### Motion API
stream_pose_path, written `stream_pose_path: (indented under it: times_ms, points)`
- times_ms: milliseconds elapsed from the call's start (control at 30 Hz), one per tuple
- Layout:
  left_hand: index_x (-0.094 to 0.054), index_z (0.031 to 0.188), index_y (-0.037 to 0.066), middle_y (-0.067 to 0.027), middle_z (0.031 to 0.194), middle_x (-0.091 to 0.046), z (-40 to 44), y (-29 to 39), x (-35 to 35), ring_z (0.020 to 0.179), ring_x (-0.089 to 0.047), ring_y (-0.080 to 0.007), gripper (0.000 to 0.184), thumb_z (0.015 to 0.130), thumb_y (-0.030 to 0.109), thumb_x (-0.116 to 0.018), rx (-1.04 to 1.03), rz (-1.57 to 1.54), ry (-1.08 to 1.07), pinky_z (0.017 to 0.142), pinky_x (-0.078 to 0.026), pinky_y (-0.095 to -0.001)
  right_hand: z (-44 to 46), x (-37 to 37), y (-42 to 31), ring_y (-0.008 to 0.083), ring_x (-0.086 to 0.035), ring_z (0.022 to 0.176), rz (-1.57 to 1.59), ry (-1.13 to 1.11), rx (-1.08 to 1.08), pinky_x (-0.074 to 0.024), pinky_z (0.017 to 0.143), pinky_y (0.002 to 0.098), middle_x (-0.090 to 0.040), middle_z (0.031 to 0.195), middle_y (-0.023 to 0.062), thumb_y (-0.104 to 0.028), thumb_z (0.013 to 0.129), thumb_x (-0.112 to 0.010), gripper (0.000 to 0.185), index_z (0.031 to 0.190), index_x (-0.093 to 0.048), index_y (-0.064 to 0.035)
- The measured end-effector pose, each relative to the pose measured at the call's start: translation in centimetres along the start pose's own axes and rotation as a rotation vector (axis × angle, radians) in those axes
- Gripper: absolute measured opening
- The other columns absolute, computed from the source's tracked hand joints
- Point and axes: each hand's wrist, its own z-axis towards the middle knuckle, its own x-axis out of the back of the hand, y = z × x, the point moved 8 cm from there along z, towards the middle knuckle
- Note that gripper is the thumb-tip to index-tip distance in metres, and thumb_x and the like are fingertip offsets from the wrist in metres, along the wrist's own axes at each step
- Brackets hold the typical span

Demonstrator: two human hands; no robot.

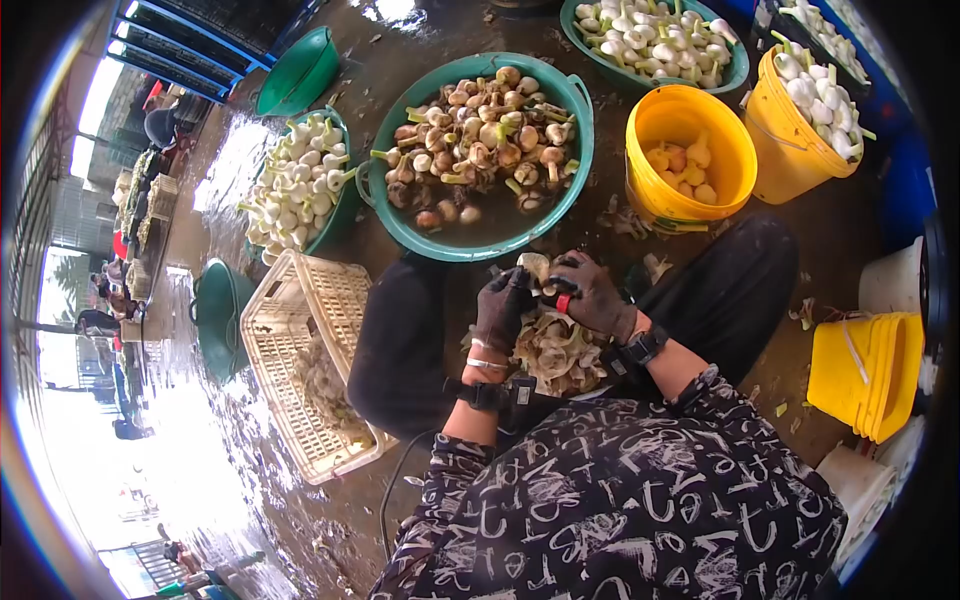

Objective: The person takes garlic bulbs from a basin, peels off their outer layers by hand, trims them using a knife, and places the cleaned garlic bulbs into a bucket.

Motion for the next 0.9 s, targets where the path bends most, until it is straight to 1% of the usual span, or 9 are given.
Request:
stream_pose_path:
  times_ms: [100,133,233,467,500,567,667,767,900]
  points:
    - [-0.061,0.096,0.003,0.0004,0.081,-0.059,-1.3,2.5,-0.6,0.072,-0.054,-0.0082,0.028,0.092,0.029,-0.053,-0.234,0.067,-0.1,0.061,-0.045,-0.0231,-2.1,-2.4,6.2,0.0208,-0.059,0.078,0.971,0.099,-0.688,-0.0471,0.074,0.0334,-0.062,0.086,0.0062,-0.008,0.079,-0.061,0.016,0.094,-0.06,-0.0025]
    - [-0.06,0.091,0.004,0.001,0.08,-0.059,-2.2,3.8,-0.9,0.071,-0.053,-0.008,0.028,0.09,0.032,-0.057,-0.308,0.254,-0.118,0.062,-0.044,-0.023,-2.2,-1.5,5.7,0.008,-0.053,0.064,0.988,0.193,-0.746,-0.0404,0.056,0.0216,-0.059,0.075,-0.0044,-0.026,0.088,-0.055,0.017,0.081,-0.061,-0.0115]
    - [-0.058,0.086,0.004,-0.0013,0.078,-0.059,-3.6,2.2,-0.9,0.069,-0.053,-0.0107,0.027,0.085,0.031,-0.064,-0.073,-0.087,-0.223,0.061,-0.044,-0.0242,-2.8,-2.4,6.4,0.0072,-0.05,0.058,1.327,0.295,-1.026,-0.0369,0.05,0.0191,-0.057,0.07,-0.0043,-0.036,0.088,-0.054,0.023,0.079,-0.06,-0.0158]
    - [-0.045,0.067,0.01,-0.0031,0.062,-0.045,-8.0,9.3,-2.5,0.058,-0.045,-0.0156,0.022,0.083,0.016,-0.059,-0.4,-0.303,-0.555,0.05,-0.039,-0.027,-4.0,-3.9,9.6,0.0121,-0.053,0.056,1.545,0.201,-0.998,-0.04,0.045,0.0248,-0.06,0.073,-0.0017,-0.041,0.088,-0.051,0.028,0.09,-0.062,-0.0154]
    - [-0.044,0.068,0.01,-0.0028,0.064,-0.045,-8.3,9.7,-3.3,0.058,-0.045,-0.0148,0.02,0.082,0.012,-0.058,-0.229,-0.733,-0.728,0.049,-0.039,-0.0261,-4.2,-4.0,10.0,0.0131,-0.054,0.057,1.606,0.261,-1.035,-0.0417,0.045,0.0256,-0.061,0.074,-0.0012,-0.041,0.088,-0.051,0.028,0.092,-0.061,-0.0149]
    - [-0.057,0.083,0.004,-0.0051,0.072,-0.056,-6.9,9.2,-2.9,0.069,-0.053,-0.0105,0.005,0.084,0.009,-0.058,-0.033,-0.39,-0.527,0.061,-0.044,-0.0256,-4.3,-3.8,10.3,0.0141,-0.056,0.06,1.625,0.229,-1.017,-0.0439,0.048,0.0261,-0.062,0.077,-0.0005,-0.041,0.089,-0.05,0.029,0.093,-0.061,-0.0143]
    - [-0.057,0.113,-0.004,-0.0101,0.094,-0.065,-1.0,5.3,-2.3,0.085,-0.06,-0.0128,0.044,0.083,0.027,-0.065,-0.206,0.848,-0.351,0.071,-0.047,-0.0243,-3.2,-4.1,9.9,0.0157,-0.06,0.068,1.678,0.247,-1.015,-0.0474,0.055,0.027,-0.064,0.082,0.0007,-0.041,0.09,-0.05,0.03,0.096,-0.061,-0.0133]
    - [-0.062,0.101,0.0,-0.0046,0.088,-0.064,0.8,0.9,-3.1,0.074,-0.057,-0.0082,0.032,0.083,0.026,-0.068,0.337,0.138,-0.161,0.063,-0.046,-0.0232,-2.4,-3.6,9.6,0.0146,-0.059,0.073,1.703,0.259,-0.954,-0.048,0.061,0.0265,-0.063,0.085,0.0021,-0.04,0.092,-0.05,0.032,0.097,-0.061,-0.0099]
    - [-0.06,0.106,-0.002,-0.0073,0.094,-0.065,2.1,-2.5,-4.2,0.085,-0.061,-0.0173,0.032,0.086,0.023,-0.062,0.27,0.063,-0.183,0.073,-0.049,-0.0286,-3.0,-4.3,11.4,0.0109,-0.056,0.078,1.543,0.21,-0.864,-0.0476,0.066,0.0251,-0.061,0.089,0.0017,-0.034,0.094,-0.047,0.032,0.099,-0.06,-0.0056]
